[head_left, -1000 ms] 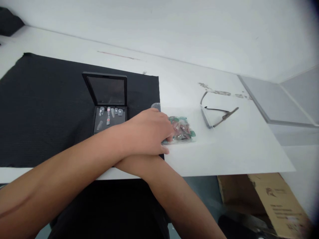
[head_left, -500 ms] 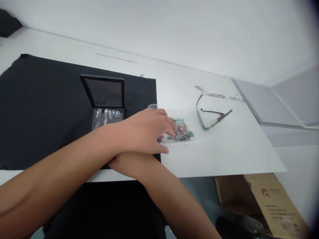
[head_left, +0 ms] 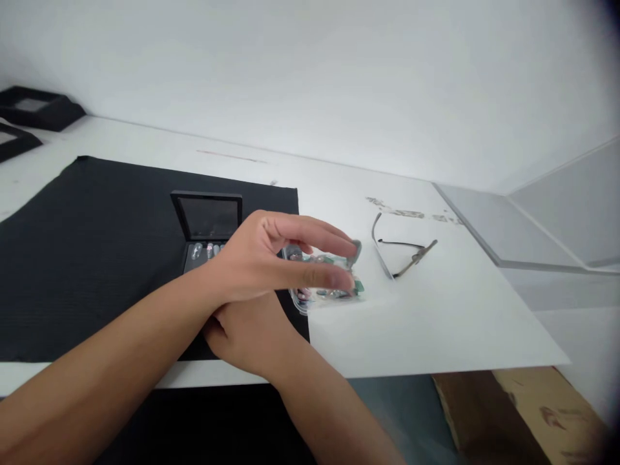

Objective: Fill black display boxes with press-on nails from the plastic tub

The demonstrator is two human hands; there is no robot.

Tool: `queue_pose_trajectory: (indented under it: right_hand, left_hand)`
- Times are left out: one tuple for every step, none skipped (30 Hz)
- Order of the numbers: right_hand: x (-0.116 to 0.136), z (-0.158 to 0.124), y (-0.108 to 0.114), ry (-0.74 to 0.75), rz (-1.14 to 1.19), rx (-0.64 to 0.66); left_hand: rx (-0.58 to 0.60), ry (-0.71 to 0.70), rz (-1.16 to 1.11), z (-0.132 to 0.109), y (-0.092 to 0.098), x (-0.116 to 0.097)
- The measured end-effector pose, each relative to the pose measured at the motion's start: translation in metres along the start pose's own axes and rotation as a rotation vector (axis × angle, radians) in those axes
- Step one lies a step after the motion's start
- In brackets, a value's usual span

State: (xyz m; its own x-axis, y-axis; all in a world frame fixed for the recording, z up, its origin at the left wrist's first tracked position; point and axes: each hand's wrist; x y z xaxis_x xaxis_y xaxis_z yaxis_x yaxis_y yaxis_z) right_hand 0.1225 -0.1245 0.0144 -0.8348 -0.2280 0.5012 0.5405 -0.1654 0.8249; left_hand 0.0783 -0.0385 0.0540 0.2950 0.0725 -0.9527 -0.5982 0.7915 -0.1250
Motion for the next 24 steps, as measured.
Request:
queue_pose_trajectory:
  right_hand:
    - [0.000, 0.002, 0.000, 0.020, 0.009, 0.020]
    - [0.000, 0.003, -0.001, 0.036, 0.017, 0.039]
    - [-0.001, 0.004, -0.001, 0.044, 0.023, 0.052]
    - [-0.001, 0.005, -0.001, 0.046, 0.027, 0.057]
    - [-0.002, 0.006, -0.001, 0.047, 0.030, 0.061]
    - [-0.003, 0.006, 0.000, 0.048, 0.033, 0.064]
    - [-0.003, 0.006, 0.000, 0.048, 0.034, 0.068]
    - [-0.003, 0.006, 0.000, 0.050, 0.035, 0.073]
    - [-0.004, 0.006, 0.000, 0.051, 0.036, 0.080]
    - [-0.004, 0.005, 0.000, 0.050, 0.038, 0.083]
    - [-0.004, 0.005, 0.001, 0.048, 0.041, 0.082]
    - [-0.003, 0.005, 0.001, 0.045, 0.047, 0.078]
    - [-0.003, 0.005, 0.001, 0.039, 0.053, 0.073]
    - [-0.003, 0.005, 0.001, 0.033, 0.058, 0.069]
    - [-0.003, 0.005, 0.002, 0.029, 0.063, 0.067]
    - [-0.003, 0.005, 0.002, 0.027, 0.066, 0.069]
    - [-0.003, 0.005, 0.002, 0.027, 0.067, 0.071]
    - [-0.003, 0.005, 0.002, 0.028, 0.067, 0.069]
    - [-0.003, 0.005, 0.002, 0.032, 0.069, 0.063]
    - [-0.003, 0.004, 0.002, 0.035, 0.073, 0.054]
    - [-0.003, 0.004, 0.002, 0.037, 0.077, 0.043]
    - [-0.003, 0.003, 0.003, 0.039, 0.082, 0.033]
    - [-0.003, 0.003, 0.003, 0.039, 0.087, 0.026]
    - [-0.003, 0.002, 0.003, 0.038, 0.090, 0.022]
  left_hand:
    - [-0.029, 0.041, -0.094, 0.001, 0.000, 0.002]
    - [-0.035, 0.088, -0.179, 0.001, 0.000, 0.004]
    - [-0.023, 0.133, -0.249, 0.002, 0.000, 0.006]
    - [0.000, 0.171, -0.301, 0.003, 0.000, 0.007]
    - [0.025, 0.199, -0.336, 0.003, 0.000, 0.008]
    - [0.045, 0.217, -0.362, 0.003, 0.000, 0.009]
    - [0.056, 0.226, -0.382, 0.003, 0.000, 0.009]
    - [0.060, 0.232, -0.400, 0.003, 0.000, 0.010]
    - [0.058, 0.236, -0.416, 0.002, 0.001, 0.010]
    - [0.053, 0.239, -0.429, 0.002, 0.001, 0.011]
    - [0.052, 0.239, -0.439, 0.002, 0.001, 0.011]
    - [0.056, 0.236, -0.446, 0.002, 0.002, 0.012]
    - [0.062, 0.228, -0.452, 0.002, 0.002, 0.013]
    - [0.068, 0.219, -0.456, 0.002, 0.003, 0.013]
    - [0.070, 0.210, -0.457, 0.002, 0.003, 0.013]
    - [0.069, 0.206, -0.456, 0.002, 0.003, 0.013]
    - [0.067, 0.204, -0.449, 0.002, 0.004, 0.013]
    - [0.069, 0.204, -0.434, 0.002, 0.004, 0.012]
    - [0.076, 0.207, -0.413, 0.002, 0.004, 0.012]
    - [0.089, 0.210, -0.392, 0.002, 0.004, 0.011]
    - [0.105, 0.211, -0.375, 0.002, 0.004, 0.010]
    - [0.122, 0.212, -0.364, 0.001, 0.004, 0.009]
    - [0.139, 0.213, -0.360, 0.001, 0.004, 0.008]
    - [0.155, 0.212, -0.361, 0.000, 0.004, 0.007]
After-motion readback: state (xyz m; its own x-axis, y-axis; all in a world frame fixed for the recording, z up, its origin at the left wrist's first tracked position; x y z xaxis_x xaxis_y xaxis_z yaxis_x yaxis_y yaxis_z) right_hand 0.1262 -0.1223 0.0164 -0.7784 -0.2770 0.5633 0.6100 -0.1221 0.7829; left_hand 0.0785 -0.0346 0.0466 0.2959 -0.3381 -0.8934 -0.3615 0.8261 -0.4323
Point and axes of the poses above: each hand's wrist, its own z-axis towards the middle knuckle, its own y-axis out of the back of the hand, x = y × z, and after that the axes turned 10 degrees about -x, right-handed
